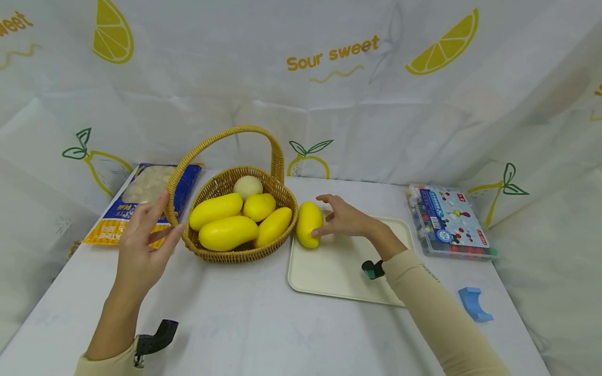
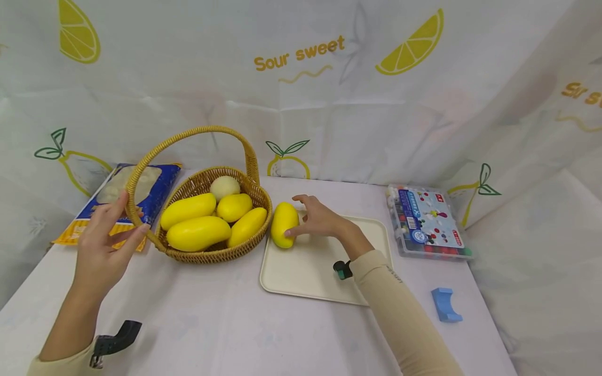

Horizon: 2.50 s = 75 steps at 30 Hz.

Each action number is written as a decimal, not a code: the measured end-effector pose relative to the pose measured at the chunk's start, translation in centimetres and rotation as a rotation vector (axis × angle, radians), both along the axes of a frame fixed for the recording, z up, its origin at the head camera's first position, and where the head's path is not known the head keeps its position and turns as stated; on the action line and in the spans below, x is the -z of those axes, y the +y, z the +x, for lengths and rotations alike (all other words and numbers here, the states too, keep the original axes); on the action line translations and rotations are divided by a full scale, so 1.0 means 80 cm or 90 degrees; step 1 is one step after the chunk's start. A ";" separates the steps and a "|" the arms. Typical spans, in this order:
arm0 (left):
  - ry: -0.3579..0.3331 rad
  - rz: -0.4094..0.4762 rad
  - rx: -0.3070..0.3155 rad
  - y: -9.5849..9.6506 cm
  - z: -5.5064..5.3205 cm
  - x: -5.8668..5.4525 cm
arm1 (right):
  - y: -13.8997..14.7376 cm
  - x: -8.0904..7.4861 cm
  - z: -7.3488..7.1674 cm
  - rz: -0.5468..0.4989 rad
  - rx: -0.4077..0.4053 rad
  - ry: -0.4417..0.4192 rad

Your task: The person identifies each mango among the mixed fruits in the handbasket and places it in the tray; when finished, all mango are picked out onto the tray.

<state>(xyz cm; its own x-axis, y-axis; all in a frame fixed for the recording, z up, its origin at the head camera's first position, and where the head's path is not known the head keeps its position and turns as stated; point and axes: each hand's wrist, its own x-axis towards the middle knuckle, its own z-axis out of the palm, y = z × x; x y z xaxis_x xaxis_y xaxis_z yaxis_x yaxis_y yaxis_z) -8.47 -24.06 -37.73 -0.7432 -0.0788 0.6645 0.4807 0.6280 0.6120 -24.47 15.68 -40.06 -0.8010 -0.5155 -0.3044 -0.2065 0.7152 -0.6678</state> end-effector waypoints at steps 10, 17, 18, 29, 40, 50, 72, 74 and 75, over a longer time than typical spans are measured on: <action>-0.015 0.004 -0.005 0.001 0.001 -0.001 | 0.005 -0.014 -0.004 0.031 -0.026 0.051; -0.018 0.005 -0.003 0.000 0.000 -0.001 | 0.006 -0.046 -0.009 0.050 -0.063 0.089; -0.019 0.005 -0.003 0.000 0.001 -0.001 | 0.005 -0.052 -0.010 0.053 -0.071 0.096; -0.018 0.003 -0.007 0.000 0.001 -0.002 | -0.030 -0.109 -0.003 0.073 -0.161 0.129; -0.020 0.005 -0.004 0.000 0.001 -0.003 | -0.094 -0.136 0.006 0.076 -0.289 0.098; -0.020 0.004 -0.004 0.001 0.002 -0.005 | -0.146 -0.120 0.016 -0.006 -0.350 0.061; -0.035 0.002 -0.013 0.003 0.003 -0.005 | -0.204 -0.098 0.029 0.029 -0.408 0.069; -0.037 0.003 -0.013 0.003 0.003 -0.005 | -0.208 -0.098 0.030 0.033 -0.416 0.078; -0.038 0.004 -0.013 0.003 0.003 -0.005 | -0.210 -0.098 0.030 0.034 -0.417 0.078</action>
<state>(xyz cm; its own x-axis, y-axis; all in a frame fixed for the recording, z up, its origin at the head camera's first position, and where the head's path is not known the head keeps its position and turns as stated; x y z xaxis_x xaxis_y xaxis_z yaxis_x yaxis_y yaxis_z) -8.23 -23.84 -37.29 -0.7794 -0.0980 0.6189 0.4306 0.6338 0.6425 -22.06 -1.09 -32.19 -0.3575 -0.8940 -0.2701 -0.6815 0.4475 -0.5791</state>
